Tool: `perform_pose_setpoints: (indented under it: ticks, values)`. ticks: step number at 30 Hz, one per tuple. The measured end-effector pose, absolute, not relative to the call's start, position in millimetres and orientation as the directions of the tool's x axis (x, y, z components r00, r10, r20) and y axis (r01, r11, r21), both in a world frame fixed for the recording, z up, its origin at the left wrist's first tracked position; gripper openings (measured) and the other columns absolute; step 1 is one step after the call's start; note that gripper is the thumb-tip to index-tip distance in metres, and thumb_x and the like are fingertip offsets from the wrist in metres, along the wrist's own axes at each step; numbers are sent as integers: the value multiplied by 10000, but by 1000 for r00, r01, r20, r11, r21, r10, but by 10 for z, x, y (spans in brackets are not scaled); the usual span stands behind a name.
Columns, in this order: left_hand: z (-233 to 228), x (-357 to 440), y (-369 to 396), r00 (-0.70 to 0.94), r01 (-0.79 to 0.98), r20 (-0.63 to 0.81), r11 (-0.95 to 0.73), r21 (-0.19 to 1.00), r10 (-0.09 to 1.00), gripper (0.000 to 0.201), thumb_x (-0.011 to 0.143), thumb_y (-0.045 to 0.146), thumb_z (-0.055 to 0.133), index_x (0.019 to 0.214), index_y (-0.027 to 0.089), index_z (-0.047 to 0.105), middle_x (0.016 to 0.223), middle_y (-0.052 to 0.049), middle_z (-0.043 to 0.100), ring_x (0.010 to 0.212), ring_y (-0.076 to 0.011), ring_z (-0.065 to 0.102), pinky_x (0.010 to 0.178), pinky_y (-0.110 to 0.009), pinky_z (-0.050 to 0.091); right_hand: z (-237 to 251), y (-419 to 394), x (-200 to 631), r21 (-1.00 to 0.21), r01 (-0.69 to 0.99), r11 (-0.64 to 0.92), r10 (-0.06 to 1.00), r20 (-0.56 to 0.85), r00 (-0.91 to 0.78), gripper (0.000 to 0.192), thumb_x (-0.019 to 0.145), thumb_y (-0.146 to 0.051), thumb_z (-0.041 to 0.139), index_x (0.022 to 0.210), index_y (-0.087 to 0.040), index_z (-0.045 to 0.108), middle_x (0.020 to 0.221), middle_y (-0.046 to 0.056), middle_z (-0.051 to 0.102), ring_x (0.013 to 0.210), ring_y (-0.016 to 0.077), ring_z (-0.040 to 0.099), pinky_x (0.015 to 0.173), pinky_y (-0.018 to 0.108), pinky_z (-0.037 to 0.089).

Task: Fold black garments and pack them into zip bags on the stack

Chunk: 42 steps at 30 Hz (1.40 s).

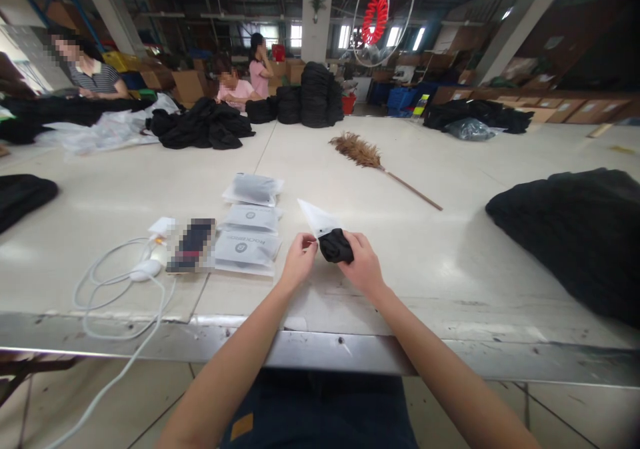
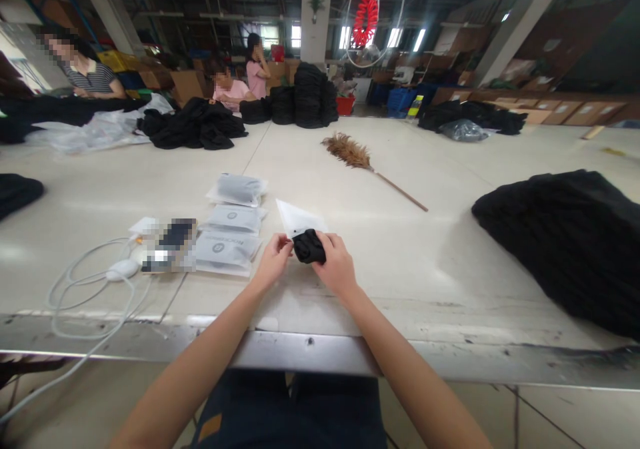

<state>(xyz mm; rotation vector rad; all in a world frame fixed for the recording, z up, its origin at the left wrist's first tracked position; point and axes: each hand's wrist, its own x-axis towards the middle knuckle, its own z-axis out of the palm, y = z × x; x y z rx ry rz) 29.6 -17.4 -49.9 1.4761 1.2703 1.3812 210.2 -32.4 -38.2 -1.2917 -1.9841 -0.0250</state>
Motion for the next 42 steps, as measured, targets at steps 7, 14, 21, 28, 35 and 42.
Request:
perform_pose_setpoints:
  ticks: [7, 14, 21, 28, 35, 42]
  values:
    - [-450, 334, -238, 170, 235, 268, -304, 923, 948, 154, 892, 200, 517, 1022, 175, 595, 968, -72, 721, 866, -196, 687, 760, -290, 508, -353, -408, 2091, -341, 814, 471, 814, 524, -251, 632, 769, -211, 600, 1375, -173, 427, 1177, 134, 558, 1057, 303, 564, 862, 425, 543]
    - [-473, 320, -206, 128, 423, 283, -310, 851, 951, 141, 885, 169, 471, 911, 177, 609, 835, -65, 698, 760, -206, 640, 702, -308, 475, -354, -438, 2038, -228, 864, 448, 793, 547, -267, 619, 835, -240, 593, 1428, -238, 413, 1150, 130, 541, 1009, 286, 574, 728, 358, 561]
    - [-428, 366, -304, 116, 280, 415, -430, 858, 902, 203, 886, 189, 485, 991, 180, 658, 1118, -99, 660, 1051, -223, 608, 939, -376, 480, -412, -433, 2042, -88, 913, 399, 744, 613, -266, 587, 849, -159, 553, 1407, -327, 477, 1225, 119, 465, 1034, 273, 568, 669, 310, 551]
    - [-514, 484, -242, 196, -364, 31, 43, 930, 980, 285, 835, 284, 581, 1094, 175, 634, 1109, -68, 693, 983, -210, 655, 874, -370, 553, -268, -434, 1966, 44, 916, 400, 740, 574, -351, 414, 901, -141, 500, 1296, -265, 514, 1230, 122, 525, 1005, 271, 512, 720, 344, 508]
    - [-561, 578, -273, 321, -496, -220, 361, 789, 921, 225, 809, 184, 599, 1029, 145, 626, 948, -105, 725, 817, -180, 699, 751, -323, 585, -47, -374, 1728, 97, 930, 355, 816, 452, -359, 210, 894, -107, 502, 1010, -227, 629, 986, 149, 557, 890, 286, 465, 647, 360, 444]
    - [-571, 561, -244, 281, -482, -264, 373, 793, 923, 171, 823, 145, 535, 973, 140, 617, 875, -92, 723, 769, -162, 688, 812, -345, 582, -66, -134, 1657, 16, 907, 421, 861, 307, -405, 272, 871, -50, 511, 1071, -191, 630, 1071, 153, 567, 979, 290, 512, 697, 364, 496]
